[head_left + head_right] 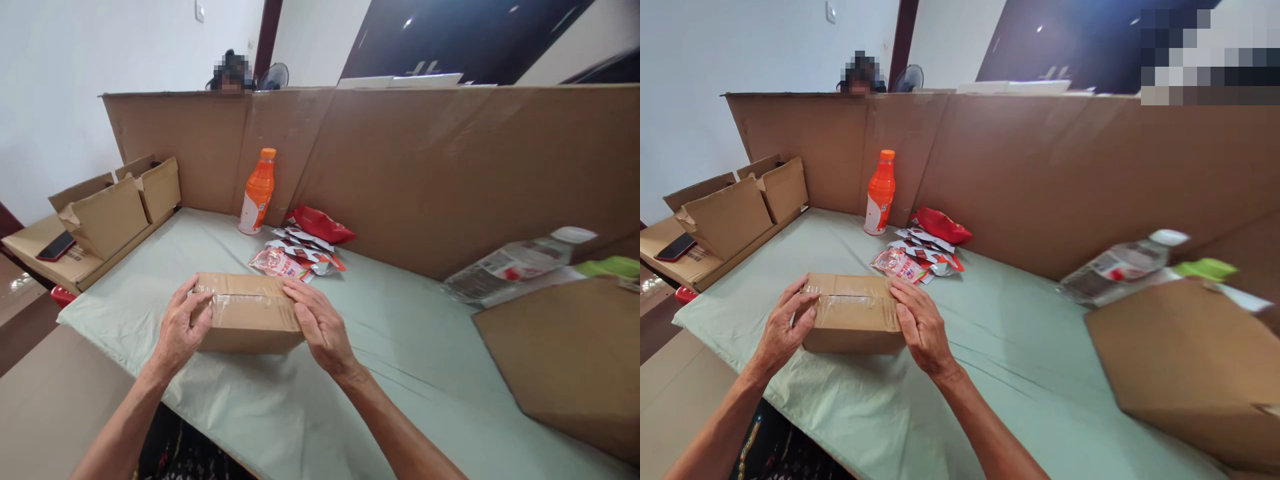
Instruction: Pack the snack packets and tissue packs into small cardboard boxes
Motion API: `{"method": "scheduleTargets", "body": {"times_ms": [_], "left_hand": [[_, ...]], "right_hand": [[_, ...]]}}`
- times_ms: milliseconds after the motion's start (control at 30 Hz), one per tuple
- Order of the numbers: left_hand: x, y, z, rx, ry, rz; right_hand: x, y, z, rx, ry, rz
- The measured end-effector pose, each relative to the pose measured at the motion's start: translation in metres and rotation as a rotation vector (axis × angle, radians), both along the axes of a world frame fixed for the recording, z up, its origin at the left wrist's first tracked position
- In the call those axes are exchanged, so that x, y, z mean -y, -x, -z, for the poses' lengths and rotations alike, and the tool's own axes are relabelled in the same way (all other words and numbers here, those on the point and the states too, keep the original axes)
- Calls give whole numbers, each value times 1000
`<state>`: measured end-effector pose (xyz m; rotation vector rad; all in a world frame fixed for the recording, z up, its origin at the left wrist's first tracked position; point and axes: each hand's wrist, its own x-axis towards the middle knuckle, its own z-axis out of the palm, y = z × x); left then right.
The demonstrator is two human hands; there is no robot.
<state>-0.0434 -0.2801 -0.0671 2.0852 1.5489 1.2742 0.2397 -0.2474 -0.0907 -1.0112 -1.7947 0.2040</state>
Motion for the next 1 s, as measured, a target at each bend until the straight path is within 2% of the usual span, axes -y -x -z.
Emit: {"method": "scheduleTargets", "body": {"times_ms": [300, 433, 600, 800, 900, 1000], "left_hand": [[-4, -2, 1, 137, 10, -10], [-4, -5, 3, 166, 7, -11], [-5, -5, 6, 214, 6, -17], [-4, -5, 9, 221, 18, -66], [-3, -3, 8, 215, 36, -45], [-2, 0, 7, 209, 64, -12]], "right_hand": [[-14, -12, -18, -31, 195, -94], [-13, -11, -14, -113, 240, -75], [-5, -5, -8, -217, 378, -25], [0, -2, -11, -330, 578, -7], [0, -3, -13, -359, 698, -29], [-4, -5, -16, -365, 754, -69]]}}
